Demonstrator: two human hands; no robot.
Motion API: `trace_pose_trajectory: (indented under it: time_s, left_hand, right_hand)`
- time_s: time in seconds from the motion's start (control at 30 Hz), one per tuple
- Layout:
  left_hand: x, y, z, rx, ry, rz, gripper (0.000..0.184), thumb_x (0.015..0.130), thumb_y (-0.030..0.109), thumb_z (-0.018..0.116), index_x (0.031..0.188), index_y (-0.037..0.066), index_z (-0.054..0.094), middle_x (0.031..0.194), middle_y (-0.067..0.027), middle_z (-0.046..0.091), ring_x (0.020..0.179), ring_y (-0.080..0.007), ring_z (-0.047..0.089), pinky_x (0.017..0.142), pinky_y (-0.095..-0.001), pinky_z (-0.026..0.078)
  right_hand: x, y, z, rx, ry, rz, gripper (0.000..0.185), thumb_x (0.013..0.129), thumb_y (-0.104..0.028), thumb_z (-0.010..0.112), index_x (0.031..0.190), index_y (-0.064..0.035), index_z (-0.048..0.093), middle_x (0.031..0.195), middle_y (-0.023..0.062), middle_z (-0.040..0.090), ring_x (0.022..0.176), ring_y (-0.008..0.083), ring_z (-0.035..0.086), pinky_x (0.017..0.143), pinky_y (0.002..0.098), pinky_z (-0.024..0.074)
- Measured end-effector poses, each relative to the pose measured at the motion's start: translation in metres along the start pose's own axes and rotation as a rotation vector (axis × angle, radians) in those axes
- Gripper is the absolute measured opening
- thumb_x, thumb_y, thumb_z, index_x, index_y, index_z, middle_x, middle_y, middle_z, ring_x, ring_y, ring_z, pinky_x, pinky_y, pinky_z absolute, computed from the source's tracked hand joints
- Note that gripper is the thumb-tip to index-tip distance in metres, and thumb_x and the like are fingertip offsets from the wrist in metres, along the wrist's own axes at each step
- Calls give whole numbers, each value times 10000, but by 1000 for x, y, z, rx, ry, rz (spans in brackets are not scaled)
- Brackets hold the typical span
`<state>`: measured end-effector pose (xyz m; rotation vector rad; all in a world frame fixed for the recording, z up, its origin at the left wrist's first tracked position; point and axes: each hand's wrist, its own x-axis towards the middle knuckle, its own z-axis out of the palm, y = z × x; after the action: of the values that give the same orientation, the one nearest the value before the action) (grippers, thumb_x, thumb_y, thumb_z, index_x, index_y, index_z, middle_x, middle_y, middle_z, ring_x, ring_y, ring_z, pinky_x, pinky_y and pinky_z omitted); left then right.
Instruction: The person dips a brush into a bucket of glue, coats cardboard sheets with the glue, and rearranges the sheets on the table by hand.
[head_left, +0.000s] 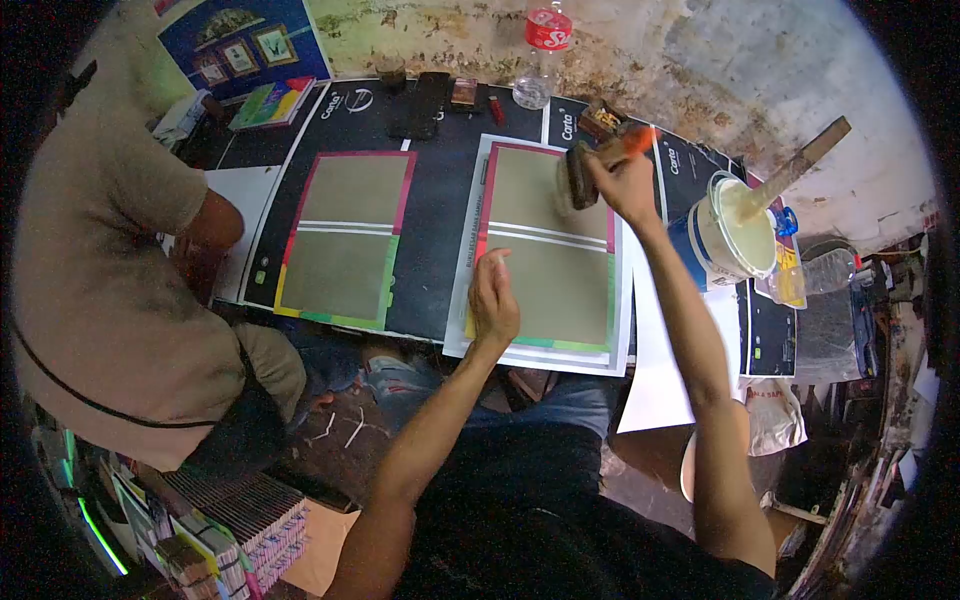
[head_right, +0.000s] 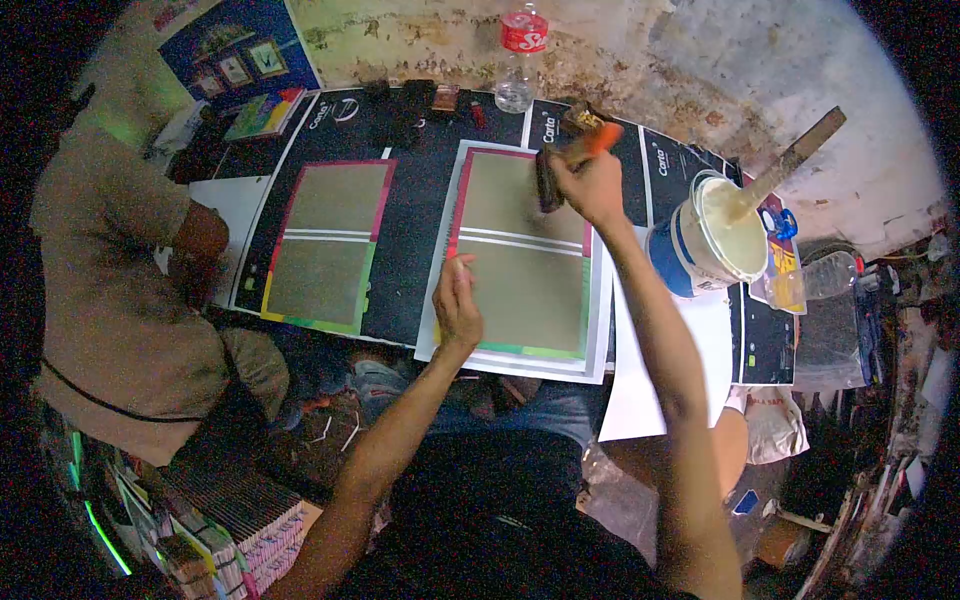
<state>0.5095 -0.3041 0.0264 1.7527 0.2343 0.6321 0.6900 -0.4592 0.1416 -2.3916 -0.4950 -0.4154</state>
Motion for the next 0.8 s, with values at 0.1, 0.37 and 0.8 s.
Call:
trace_pose_trajectory:
  time_s: [0.1,0.37,0.8]
  left_hand:
    - [0,10,-6,-35,-6,-75,313,997,221,337,1088,7,548,915,-152,576,809,-267,549,761,-376,429]
    - [0,4,-3,-100,-4,-96,351,998,251,311,1053,13,564,793,-97,505,732,-203,499,682,-338,409]
    - [-5,-30,15,97,10,15,398,1022,316,290,1088,15,543,1022,-186,581,1004,-336,547,916,-414,407]
  right_hand:
    - [-29,69,38,267,192,225,295,789,-293,717,768,-3,666,708,97,674,677,190,656,645,321,500]
    - [-99,52,-26,1040,487,465,154,884,-104,619,927,41,643,919,76,652,810,120,597,745,283,493]
    - [-52,53,75,232,257,289,320,783,-284,727,913,4,677,777,88,678,693,162,600,662,333,485]
